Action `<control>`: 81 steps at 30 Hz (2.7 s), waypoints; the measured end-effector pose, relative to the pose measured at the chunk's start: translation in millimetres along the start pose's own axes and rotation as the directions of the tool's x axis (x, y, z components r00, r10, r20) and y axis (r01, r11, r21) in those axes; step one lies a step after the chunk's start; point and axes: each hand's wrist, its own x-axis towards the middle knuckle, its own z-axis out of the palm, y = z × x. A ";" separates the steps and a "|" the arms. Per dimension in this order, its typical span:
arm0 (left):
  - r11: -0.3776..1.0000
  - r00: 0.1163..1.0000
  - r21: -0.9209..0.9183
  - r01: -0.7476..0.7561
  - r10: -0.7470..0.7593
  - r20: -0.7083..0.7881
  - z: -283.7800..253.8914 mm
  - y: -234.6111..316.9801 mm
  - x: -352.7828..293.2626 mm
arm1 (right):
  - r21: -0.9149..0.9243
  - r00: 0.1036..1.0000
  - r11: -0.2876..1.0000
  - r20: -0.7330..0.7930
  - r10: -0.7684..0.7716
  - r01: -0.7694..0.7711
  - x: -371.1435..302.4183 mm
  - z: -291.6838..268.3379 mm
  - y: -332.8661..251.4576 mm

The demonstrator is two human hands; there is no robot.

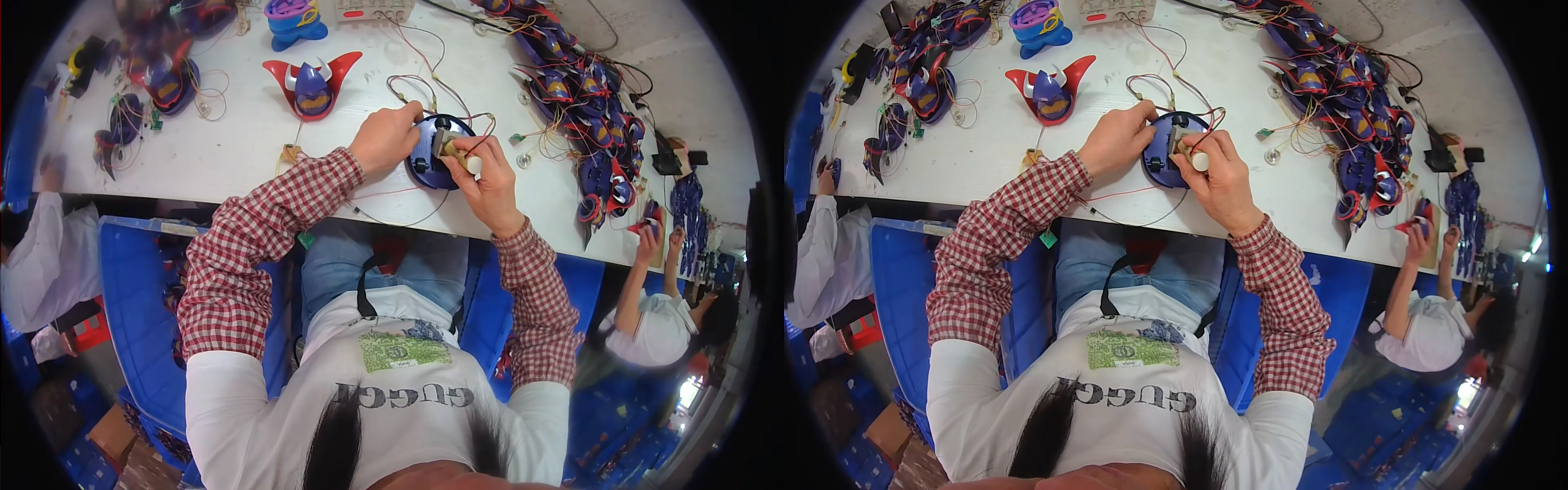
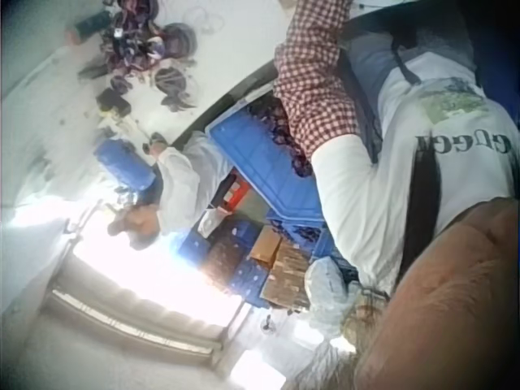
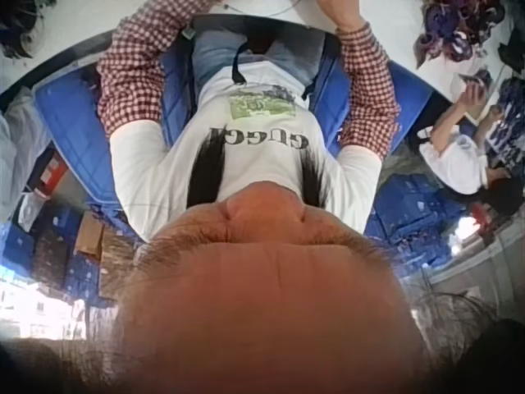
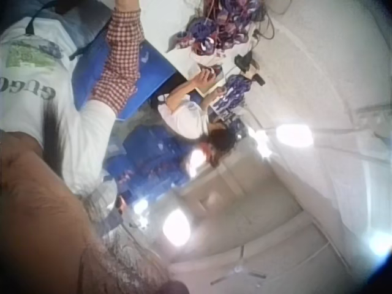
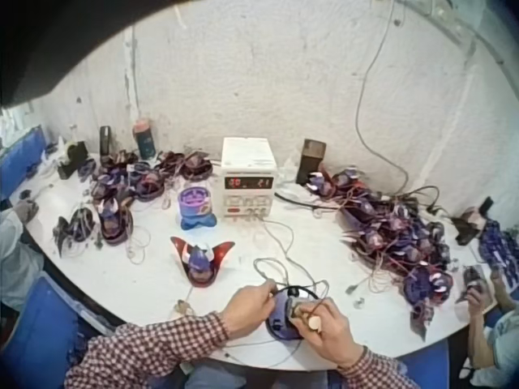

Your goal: Assembling and testing electronic components at a workbench.

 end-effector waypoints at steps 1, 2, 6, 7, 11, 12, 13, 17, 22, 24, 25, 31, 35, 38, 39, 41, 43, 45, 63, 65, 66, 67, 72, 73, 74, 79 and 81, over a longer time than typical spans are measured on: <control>1.000 1.000 0.001 0.002 -0.002 0.002 -0.4 -0.1 0.1 | -0.001 1.000 1.000 -0.002 -0.010 0.010 0.2 -0.1 0.1; 1.000 1.000 -0.007 -0.004 0.004 0.000 -1.0 -0.3 -0.1 | 0.001 1.000 1.000 -0.004 0.005 -0.005 0.4 0.1 0.1; 1.000 1.000 0.006 0.007 -0.007 0.017 -3.6 -1.1 -0.3 | -0.032 1.000 0.999 0.028 -0.008 0.008 3.7 1.8 0.0; 1.000 1.000 -0.002 0.002 -0.002 0.023 -3.9 -1.3 -0.6 | -0.033 0.999 0.999 0.032 0.013 -0.012 4.2 2.3 -0.6; 1.000 1.000 -0.017 0.019 -0.019 0.020 -3.2 -2.6 -1.7 | -0.075 0.996 0.997 0.087 -0.003 0.010 4.2 4.3 -5.8; 0.999 1.000 -0.035 0.019 -0.018 0.018 -2.6 -3.1 -1.6 | -0.086 0.994 0.996 0.103 0.017 -0.008 4.4 4.4 -7.1; 0.999 1.000 -0.030 0.023 -0.022 0.021 -2.0 -3.7 -1.3 | -0.089 0.995 0.996 0.105 0.000 0.010 5.2 4.5 -7.9; 1.000 1.000 0.014 0.010 -0.010 0.001 -1.2 -6.2 -0.8 | -0.108 0.986 0.994 0.169 -0.010 0.028 13.8 6.6 -7.2; 0.999 0.999 0.040 0.010 -0.008 -0.045 -1.8 -4.4 0.0 | 0.043 0.971 0.993 0.217 0.100 -0.112 27.5 9.0 1.7; 1.000 0.999 -0.009 0.022 -0.022 -0.030 -12.3 -6.1 -7.6 | 0.045 0.969 0.992 0.227 0.101 -0.114 26.5 11.2 0.8; 0.997 1.000 -0.079 0.013 -0.014 -0.017 -20.7 -5.9 -14.3 | 0.039 0.972 0.992 0.209 0.111 -0.121 25.7 12.0 -0.5; 0.957 0.958 -0.278 0.086 -0.156 -0.240 -94.7 6.3 -125.7 | 0.065 0.988 0.986 -0.009 0.155 -0.154 6.3 -4.5 -18.8; 0.751 0.817 -0.369 0.548 -0.574 0.045 -74.3 32.9 -224.7 | 0.154 0.996 0.988 -0.087 0.003 0.010 -42.4 -5.8 -50.9; 0.302 0.693 -0.795 0.527 -0.693 0.197 -43.1 16.7 -237.3 | 0.362 0.948 0.932 0.299 -0.111 -0.005 -68.3 28.0 -72.6; 0.170 0.659 -0.858 0.485 -0.716 0.231 -35.1 9.3 -234.7 | 0.410 0.929 0.909 0.360 -0.091 -0.070 -73.2 43.7 -80.8; 0.029 0.695 -0.931 0.364 -0.674 0.251 -26.0 -2.9 -227.9 | 0.380 0.921 0.924 0.372 -0.114 -0.039 -77.8 64.2 -91.9; -0.114 0.723 -0.956 0.269 -0.633 0.279 -22.7 -8.2 -224.9 | 0.350 0.921 0.937 0.369 -0.124 -0.015 -78.4 77.6 -99.2; -0.089 0.776 -0.967 0.239 -0.581 0.246 -22.5 -7.1 -224.5 | 0.311 0.939 0.950 0.322 -0.119 0.014 -74.8 87.8 -103.2; 0.435 0.837 -0.804 0.406 -0.531 0.136 -31.0 9.7 -238.2 | 0.562 0.900 0.724 0.390 0.194 -0.400 -53.3 89.9 -96.2; 0.849 0.890 -0.491 0.192 -0.362 -0.277 -41.3 10.4 -234.4 | 0.536 0.913 0.759 0.361 0.190 -0.370 -47.8 83.0 -88.6; 0.963 0.880 -0.251 0.095 -0.199 -0.432 -47.9 11.9 -230.9 | 0.523 0.919 0.774 0.347 0.189 -0.357 -46.0 80.3 -85.8; 1.000 0.846 0.024 -0.018 0.028 -0.532 -55.2 13.7 -225.7 | 0.518 0.927 0.782 0.314 0.203 -0.347 -44.2 78.1 -83.4; 0.844 0.875 0.532 -0.076 0.312 -0.370 -94.0 -20.6 -146.4 | 0.519 0.934 0.793 0.314 0.170 -0.319 -38.9 73.5 -80.6; 0.835 0.862 0.542 -0.094 0.341 -0.376 -98.6 -29.5 -134.9 | 0.521 0.937 0.795 0.308 0.165 -0.311 -37.3 72.6 -81.1; 0.842 0.901 0.525 -0.122 0.316 -0.297 -101.1 -38.2 -125.4 | 0.537 0.936 0.779 0.302 0.183 -0.325 -35.1 71.5 -81.5; 0.834 0.970 0.506 -0.219 0.243 0.018 -101.1 -67.4 -105.6 | 0.607 0.922 0.695 0.282 0.266 -0.386 -24.5 68.1 -84.8; 0.763 0.956 0.588 -0.268 0.287 0.064 -98.5 -72.5 -103.3 | 0.618 0.925 0.689 0.269 0.267 -0.379 -22.0 68.6 -82.6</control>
